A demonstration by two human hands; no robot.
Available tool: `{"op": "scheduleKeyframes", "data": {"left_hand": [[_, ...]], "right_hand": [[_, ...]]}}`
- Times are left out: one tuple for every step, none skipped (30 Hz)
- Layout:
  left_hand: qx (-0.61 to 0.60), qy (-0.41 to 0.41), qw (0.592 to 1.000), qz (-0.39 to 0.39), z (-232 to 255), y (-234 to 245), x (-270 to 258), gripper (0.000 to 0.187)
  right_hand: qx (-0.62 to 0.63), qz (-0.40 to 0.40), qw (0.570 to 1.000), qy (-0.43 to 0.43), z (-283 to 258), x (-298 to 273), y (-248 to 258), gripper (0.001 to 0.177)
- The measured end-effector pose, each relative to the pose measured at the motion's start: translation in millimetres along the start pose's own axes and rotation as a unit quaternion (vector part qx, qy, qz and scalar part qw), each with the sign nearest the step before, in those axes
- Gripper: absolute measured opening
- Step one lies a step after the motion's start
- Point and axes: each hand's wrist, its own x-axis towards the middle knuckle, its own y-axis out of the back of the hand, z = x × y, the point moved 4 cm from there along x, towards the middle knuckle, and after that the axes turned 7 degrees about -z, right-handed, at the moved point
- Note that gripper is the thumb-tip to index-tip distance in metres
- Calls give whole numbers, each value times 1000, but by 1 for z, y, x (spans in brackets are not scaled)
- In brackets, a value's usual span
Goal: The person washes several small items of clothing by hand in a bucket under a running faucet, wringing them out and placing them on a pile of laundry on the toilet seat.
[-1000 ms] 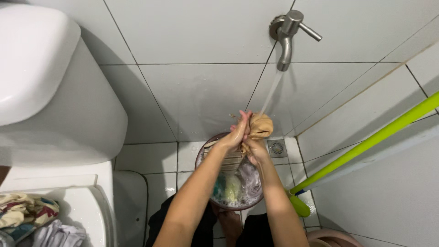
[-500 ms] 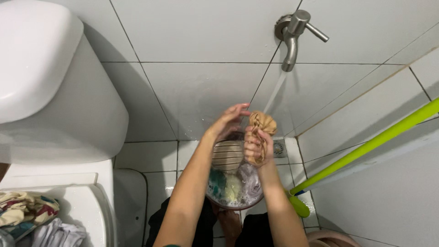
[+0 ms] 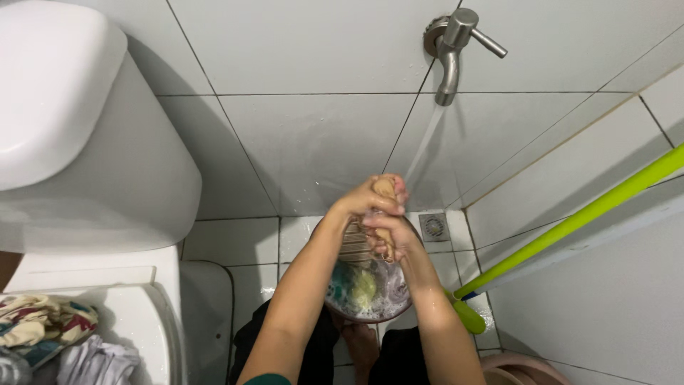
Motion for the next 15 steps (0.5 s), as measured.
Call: {"op": "scheduleKeyframes", "data": {"left_hand": [[1,1,1000,1,2,-4,-3,38],[71,23,996,52,2,-6,-7,33],[140,45,984,103,2,-7,-10,29],[140,45,984,104,0,-11,-10,29],[218,50,966,133,0,-12,-9,27],[295,54,941,160,0,-13,-7,26],[295,54,940,160,-3,-18,-5,26],[386,66,896,209,-4,-21,-5,25],[473,77,840,256,-3,-25,-5,24],[472,78,840,256,-6,-30,-5,24],[460,135,820,312,-11,-30,-9,18],[445,191,794,367,-17,-31,-13,19],[444,192,794,368,-22,-33,-13,19],[482,195,773,364,-26,-34,-13,19],[519,197,750,359,-32,-34,-13,20]], "right_hand": [[-39,59,997,-13,5,4,4,17],[-78,118,990,-26,10,7,11,13],[-77,117,990,-26,17,11,15,13],[-106,147,983,14,20,16,24,11],[-134,177,973,55,24,20,34,10],[-135,176,973,56,33,27,44,10],[-169,189,963,87,38,34,53,21],[-203,203,951,117,41,36,62,34],[-204,203,950,117,46,40,71,34],[-238,263,924,142,48,45,79,22],[-271,319,893,167,50,47,88,18],[-271,319,893,166,55,51,96,18],[-240,289,899,224,58,56,102,23],[-206,257,901,282,62,59,108,29],[-206,256,902,280,70,60,116,29]]}}
